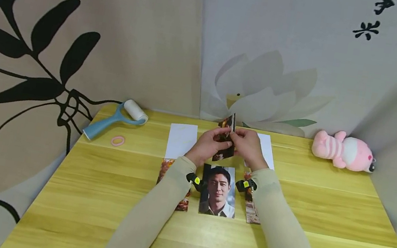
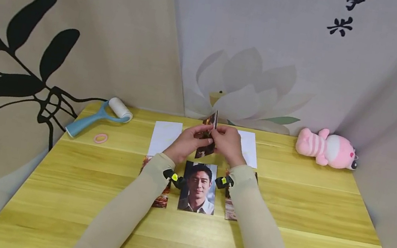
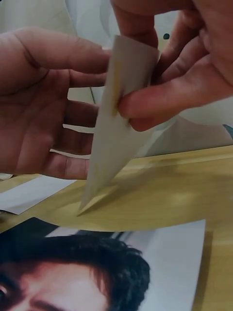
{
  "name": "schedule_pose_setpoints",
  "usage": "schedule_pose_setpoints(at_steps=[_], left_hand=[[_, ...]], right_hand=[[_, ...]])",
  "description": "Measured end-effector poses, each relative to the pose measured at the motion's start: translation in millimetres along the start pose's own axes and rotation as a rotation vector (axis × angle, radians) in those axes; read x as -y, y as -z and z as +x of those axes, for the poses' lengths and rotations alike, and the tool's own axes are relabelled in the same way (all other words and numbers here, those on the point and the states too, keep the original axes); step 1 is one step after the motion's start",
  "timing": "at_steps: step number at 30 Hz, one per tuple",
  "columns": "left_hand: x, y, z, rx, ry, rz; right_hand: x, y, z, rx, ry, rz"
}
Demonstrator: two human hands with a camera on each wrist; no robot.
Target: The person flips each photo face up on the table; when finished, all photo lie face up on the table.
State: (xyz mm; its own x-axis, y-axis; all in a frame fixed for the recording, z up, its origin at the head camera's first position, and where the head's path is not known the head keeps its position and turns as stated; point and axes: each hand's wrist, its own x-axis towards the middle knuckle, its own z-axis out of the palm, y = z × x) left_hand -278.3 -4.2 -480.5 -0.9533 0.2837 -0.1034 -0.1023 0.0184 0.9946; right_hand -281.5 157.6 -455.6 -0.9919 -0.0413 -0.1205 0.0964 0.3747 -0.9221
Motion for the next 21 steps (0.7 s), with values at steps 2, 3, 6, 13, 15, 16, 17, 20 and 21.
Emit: schedule_pose_setpoints(at_steps=[2, 3, 6, 13, 15, 16, 17, 20, 21], left_hand=[[-0.1, -0.6, -0.3, -0.012, 0.001, 0.004], [-0.3, -0.8, -0.7, -0.022, -0.001, 0.007], [-0.7, 0.0, -2.0, -0.069, -0.008, 0.018], [2.4, 12.1, -2.9, -0.288, -0.022, -0.009], [3.6, 17.2, -3.9, -0.301, 0.010, -0.072], [3.9, 19.7, -4.7, -0.294, 0.031, -0.104], [4.7, 21.9, -5.0, -0.281, 0.055, -0.134], [4.2, 26.9, -7.2, -0.227, 0.115, -0.191], [4.1, 28.2, -7.5, -0.214, 0.127, -0.199]], right_hand=[[-2, 0, 0.9, -0.026, 0.016, -0.032], [-3, 0, 1.2, -0.037, 0.022, -0.044], [-3, 1, -0.3, -0.061, 0.033, -0.041], [-2, 9, -9.0, -0.106, 0.031, 0.059], [-1, 11, -10.8, -0.110, 0.025, 0.086], [-1, 12, -11.6, -0.110, 0.021, 0.102], [0, 12, -12.4, -0.107, 0.017, 0.124], [2, 13, -14.2, -0.098, 0.006, 0.189], [2, 13, -14.5, -0.097, 0.004, 0.201]])
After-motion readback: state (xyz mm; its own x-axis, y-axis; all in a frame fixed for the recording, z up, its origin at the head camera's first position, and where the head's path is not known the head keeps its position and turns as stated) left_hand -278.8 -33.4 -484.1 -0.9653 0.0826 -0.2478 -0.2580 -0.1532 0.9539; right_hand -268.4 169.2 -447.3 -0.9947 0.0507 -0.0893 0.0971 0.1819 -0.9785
